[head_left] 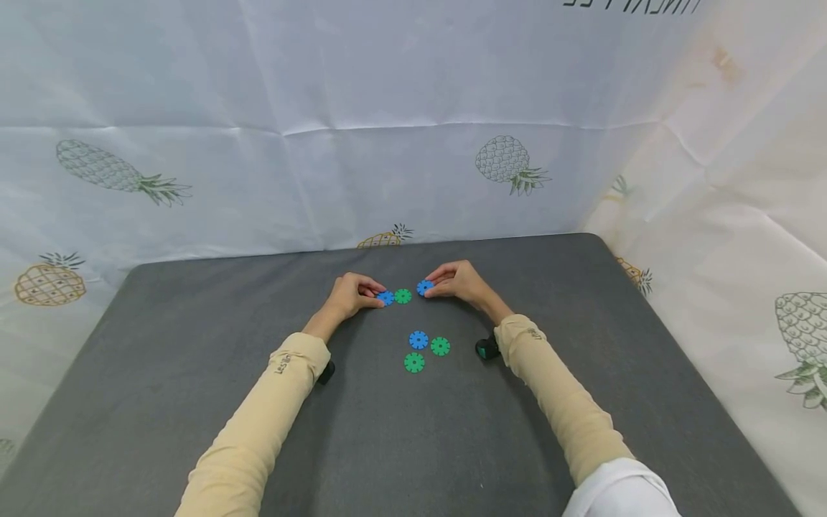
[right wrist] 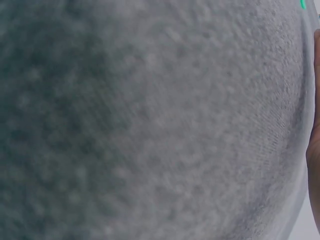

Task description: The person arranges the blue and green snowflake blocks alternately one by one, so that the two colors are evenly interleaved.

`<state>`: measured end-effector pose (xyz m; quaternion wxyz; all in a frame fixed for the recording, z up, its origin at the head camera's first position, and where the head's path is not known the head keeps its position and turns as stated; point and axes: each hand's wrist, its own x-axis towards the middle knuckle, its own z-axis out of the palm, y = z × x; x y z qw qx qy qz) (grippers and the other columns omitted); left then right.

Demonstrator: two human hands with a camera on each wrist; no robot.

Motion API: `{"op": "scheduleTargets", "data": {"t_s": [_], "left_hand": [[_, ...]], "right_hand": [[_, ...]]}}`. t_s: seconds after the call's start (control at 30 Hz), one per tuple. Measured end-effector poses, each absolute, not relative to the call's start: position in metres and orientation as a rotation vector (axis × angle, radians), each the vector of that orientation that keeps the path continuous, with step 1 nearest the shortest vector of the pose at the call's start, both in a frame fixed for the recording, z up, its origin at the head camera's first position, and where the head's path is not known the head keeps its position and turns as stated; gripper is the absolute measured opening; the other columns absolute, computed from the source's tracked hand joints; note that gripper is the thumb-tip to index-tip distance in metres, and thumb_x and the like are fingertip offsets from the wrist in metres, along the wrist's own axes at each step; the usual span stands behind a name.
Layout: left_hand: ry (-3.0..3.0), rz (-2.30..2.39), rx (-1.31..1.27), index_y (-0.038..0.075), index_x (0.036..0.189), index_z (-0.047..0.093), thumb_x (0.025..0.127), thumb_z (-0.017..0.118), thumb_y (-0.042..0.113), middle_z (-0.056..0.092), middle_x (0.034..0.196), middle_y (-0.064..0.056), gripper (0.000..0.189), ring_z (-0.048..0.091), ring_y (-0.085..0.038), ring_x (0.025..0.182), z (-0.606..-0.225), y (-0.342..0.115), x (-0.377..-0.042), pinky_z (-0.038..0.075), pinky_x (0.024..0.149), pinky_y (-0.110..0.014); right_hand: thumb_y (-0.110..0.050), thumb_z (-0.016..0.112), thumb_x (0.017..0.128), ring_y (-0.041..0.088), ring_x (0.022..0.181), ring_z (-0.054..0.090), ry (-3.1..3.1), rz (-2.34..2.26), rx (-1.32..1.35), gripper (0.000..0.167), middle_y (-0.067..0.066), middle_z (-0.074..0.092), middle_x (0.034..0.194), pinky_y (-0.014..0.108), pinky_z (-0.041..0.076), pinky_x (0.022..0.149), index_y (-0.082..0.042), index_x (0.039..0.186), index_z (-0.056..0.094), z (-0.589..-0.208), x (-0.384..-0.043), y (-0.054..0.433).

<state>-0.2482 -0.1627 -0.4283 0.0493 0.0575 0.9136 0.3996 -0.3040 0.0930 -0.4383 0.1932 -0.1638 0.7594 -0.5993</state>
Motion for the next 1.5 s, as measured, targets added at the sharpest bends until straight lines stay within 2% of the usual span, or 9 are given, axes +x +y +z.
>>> {"op": "scheduleTargets", "data": {"t_s": [0.43,0.8,1.1,1.5], "left_hand": [[2.786,1.206,0.177,0.002,0.101,0.076,0.078,0.08,0.011,0.07,0.08,-0.006,0.024,0.062,-0.017,0.075,-0.428,-0.163,-0.249,0.049,0.072,-0.029],[2.79,1.214,0.185,0.002,0.101,0.075,0.079,0.08,0.011,0.07,0.081,-0.007,0.025,0.062,-0.018,0.075,-0.43,-0.165,-0.25,0.048,0.07,-0.028],[2.789,1.201,0.189,0.001,0.101,0.075,0.079,0.08,0.01,0.07,0.081,-0.008,0.024,0.061,-0.018,0.074,-0.428,-0.164,-0.248,0.046,0.067,-0.025],[2.784,1.199,0.189,0.0,0.102,0.075,0.079,0.08,0.01,0.07,0.081,-0.009,0.025,0.062,-0.019,0.074,-0.425,-0.162,-0.247,0.046,0.066,-0.025]], "right_hand": [[-0.003,0.08,0.076,0.016,0.079,0.067,2.259,-1.558,-0.446,0.028,0.009,0.072,0.086,0.029,0.054,0.073,0.003,0.102,0.072,-0.438,-0.299,0.088],[-0.011,0.083,0.075,0.016,0.078,0.068,2.544,-1.25,-0.67,0.027,0.008,0.073,0.088,0.029,0.053,0.072,-0.002,0.099,0.074,-0.429,-0.298,0.081],[-0.011,0.081,0.077,0.015,0.071,0.065,2.629,-1.217,-0.73,0.025,0.007,0.071,0.08,0.027,0.05,0.066,-0.002,0.099,0.075,-0.431,-0.292,0.08],[-0.012,0.081,0.077,0.017,0.081,0.066,2.668,-1.172,-0.745,0.025,0.01,0.072,0.094,0.027,0.052,0.071,-0.002,0.1,0.076,-0.431,-0.29,0.077]]}}
